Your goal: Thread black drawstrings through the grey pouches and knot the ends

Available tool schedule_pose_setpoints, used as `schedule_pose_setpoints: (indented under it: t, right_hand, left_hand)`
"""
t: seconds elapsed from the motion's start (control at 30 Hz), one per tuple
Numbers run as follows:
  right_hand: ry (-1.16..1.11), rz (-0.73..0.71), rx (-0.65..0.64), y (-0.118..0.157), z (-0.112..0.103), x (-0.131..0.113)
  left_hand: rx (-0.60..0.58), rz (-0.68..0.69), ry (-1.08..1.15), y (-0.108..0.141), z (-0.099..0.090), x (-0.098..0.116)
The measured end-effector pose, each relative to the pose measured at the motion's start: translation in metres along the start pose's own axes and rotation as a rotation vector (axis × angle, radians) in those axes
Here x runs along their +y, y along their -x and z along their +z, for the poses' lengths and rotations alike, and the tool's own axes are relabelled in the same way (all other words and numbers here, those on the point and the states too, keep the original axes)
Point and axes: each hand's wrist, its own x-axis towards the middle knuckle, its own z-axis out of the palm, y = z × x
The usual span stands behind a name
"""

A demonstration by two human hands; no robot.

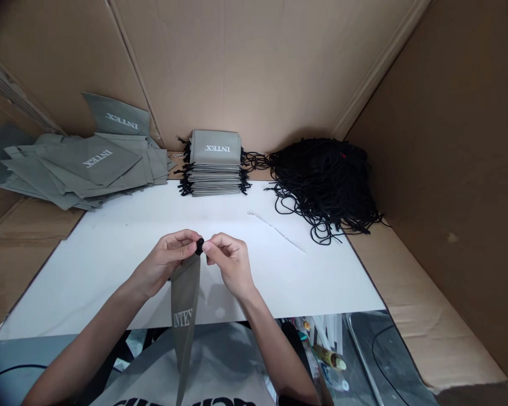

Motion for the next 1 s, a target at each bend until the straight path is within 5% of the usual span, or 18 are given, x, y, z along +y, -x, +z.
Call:
schedule_pose_setpoints:
  t: [0.2,0.53,0.87,1.0]
  right_hand:
    - [0.171,0.036,0.021,-0.001,-0.007,-0.017]
    - [0.063,0.182,0.084,0.001,-0.002,-0.015]
    - [0.02,0.114,0.176,0.004,0.005,-0.01]
    - [0.026,0.078,0.139,0.003,0.002,-0.011]
  left_hand:
    - [0.0,0.077,-0.091,-0.006,0.001,-0.007]
    - [0.143,0.6,-0.728,-0.001,0.005,-0.013]
    - [0.251,0.645,-0.893,-0.001,0.014,-0.017]
    - [0.169,0.586,-0.812,0.0,0.009,-0.014]
